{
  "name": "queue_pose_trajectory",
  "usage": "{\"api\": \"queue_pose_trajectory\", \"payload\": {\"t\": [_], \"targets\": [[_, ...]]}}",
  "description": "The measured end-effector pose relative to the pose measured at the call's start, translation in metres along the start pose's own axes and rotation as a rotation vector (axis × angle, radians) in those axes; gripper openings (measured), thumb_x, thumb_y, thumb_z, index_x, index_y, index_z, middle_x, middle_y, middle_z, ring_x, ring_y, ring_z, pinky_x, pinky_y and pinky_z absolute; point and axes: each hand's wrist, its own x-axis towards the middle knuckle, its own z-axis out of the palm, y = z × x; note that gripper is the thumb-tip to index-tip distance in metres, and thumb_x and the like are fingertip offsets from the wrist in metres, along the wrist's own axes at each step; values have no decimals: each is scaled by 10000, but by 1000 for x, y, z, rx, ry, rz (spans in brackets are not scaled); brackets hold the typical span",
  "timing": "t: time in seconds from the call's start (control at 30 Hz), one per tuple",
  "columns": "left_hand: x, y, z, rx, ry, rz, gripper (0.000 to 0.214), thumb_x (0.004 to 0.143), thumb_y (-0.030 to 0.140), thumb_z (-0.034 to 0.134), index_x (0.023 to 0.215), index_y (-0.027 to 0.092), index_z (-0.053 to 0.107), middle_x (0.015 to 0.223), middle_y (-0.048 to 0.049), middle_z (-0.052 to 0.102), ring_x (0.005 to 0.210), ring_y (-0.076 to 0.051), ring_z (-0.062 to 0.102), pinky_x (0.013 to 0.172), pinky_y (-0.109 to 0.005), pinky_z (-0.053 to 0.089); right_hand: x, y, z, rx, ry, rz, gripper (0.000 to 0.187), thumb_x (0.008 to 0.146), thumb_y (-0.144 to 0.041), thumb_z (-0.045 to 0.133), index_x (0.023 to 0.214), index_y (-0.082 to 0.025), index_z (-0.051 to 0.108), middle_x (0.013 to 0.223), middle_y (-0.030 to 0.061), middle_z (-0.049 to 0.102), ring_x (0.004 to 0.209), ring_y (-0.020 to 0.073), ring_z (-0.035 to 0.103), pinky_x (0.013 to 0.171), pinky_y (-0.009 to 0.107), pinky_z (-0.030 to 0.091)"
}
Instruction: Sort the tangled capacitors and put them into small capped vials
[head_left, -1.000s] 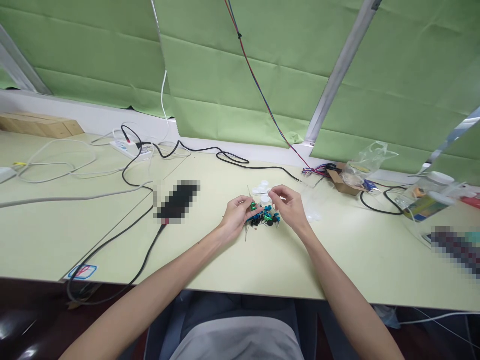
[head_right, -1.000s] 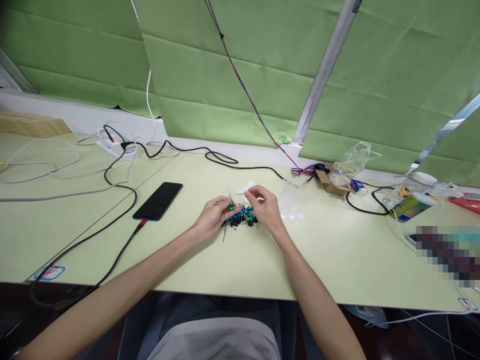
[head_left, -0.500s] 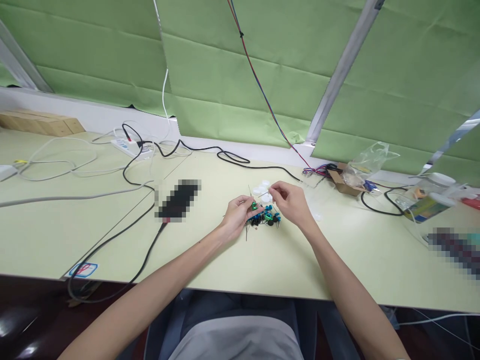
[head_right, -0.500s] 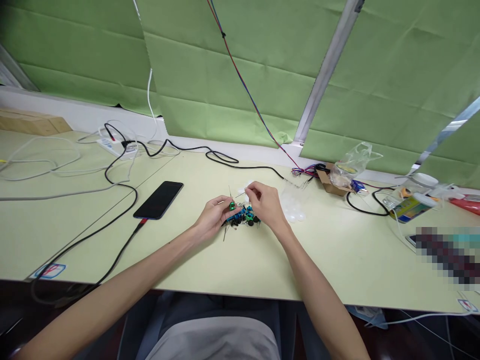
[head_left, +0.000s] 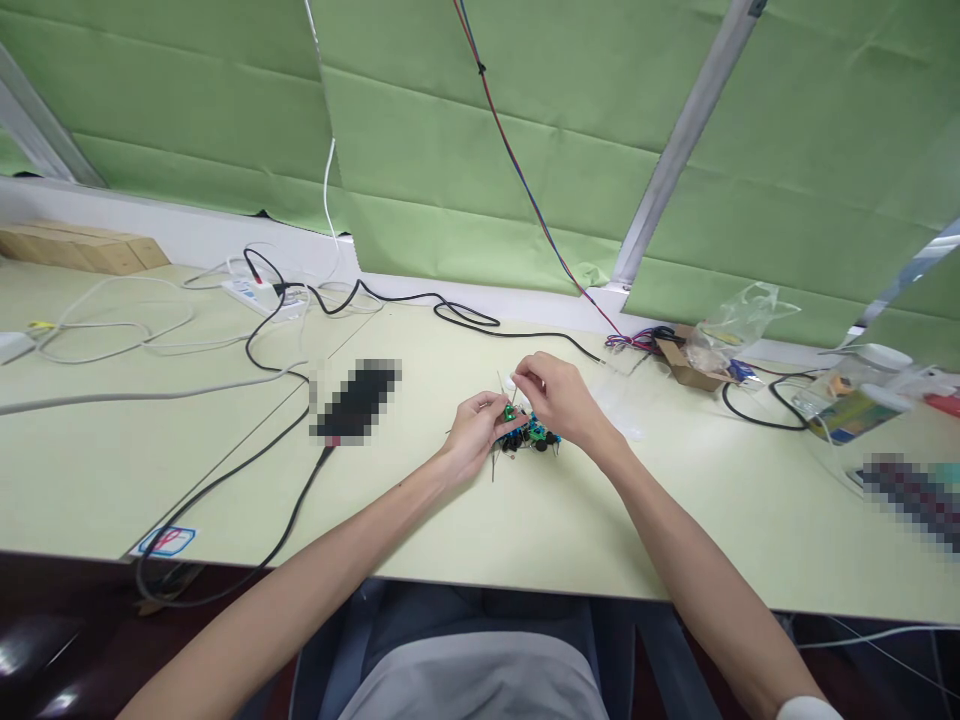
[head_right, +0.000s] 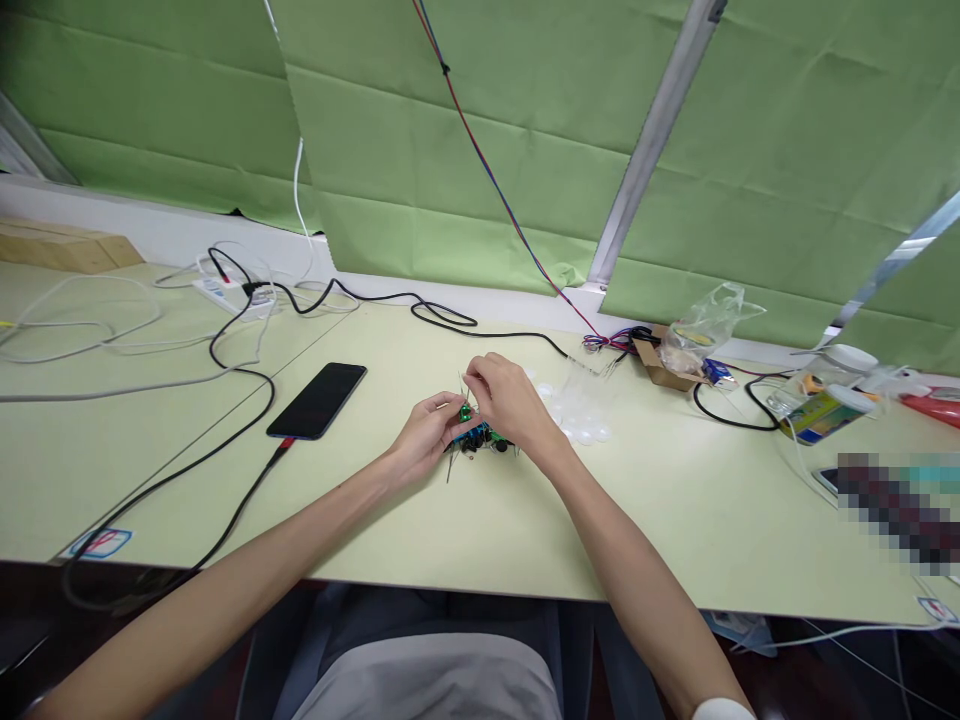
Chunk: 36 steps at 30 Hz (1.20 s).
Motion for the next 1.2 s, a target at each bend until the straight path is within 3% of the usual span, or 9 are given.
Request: {"api": "queue_pose_trajectory", "payload": {"t": [0.13,0.33,1.2], "targets": [[2,-2,-2,7,-11,-2,168,761,183,731,656,129,611,635,3,552,700,-120,625,926,-397,574,1,-1,1,-77,-56,35,154,976,-212,404,867,-206,512,859,54,625,734,179,541,671,279,365],[2,-2,-1,20,-14,6,134,776,156,698,666,122,629,671,-22,594,715,-116,621,900,-371,585,1,-8,3,-174,-153,101,112,1000,-205,390,924,-215,472,779,48,668,679,192,577,596,260,286],[2,-3,-1,14,12,-7,132,812,107,629,682,109,652,718,-49,623,735,-120,626,844,-341,593,-1,-16,11,-322,-159,190,134,1016,-264,403,952,-227,515,819,26,727,701,198,635,572,259,257]]}}
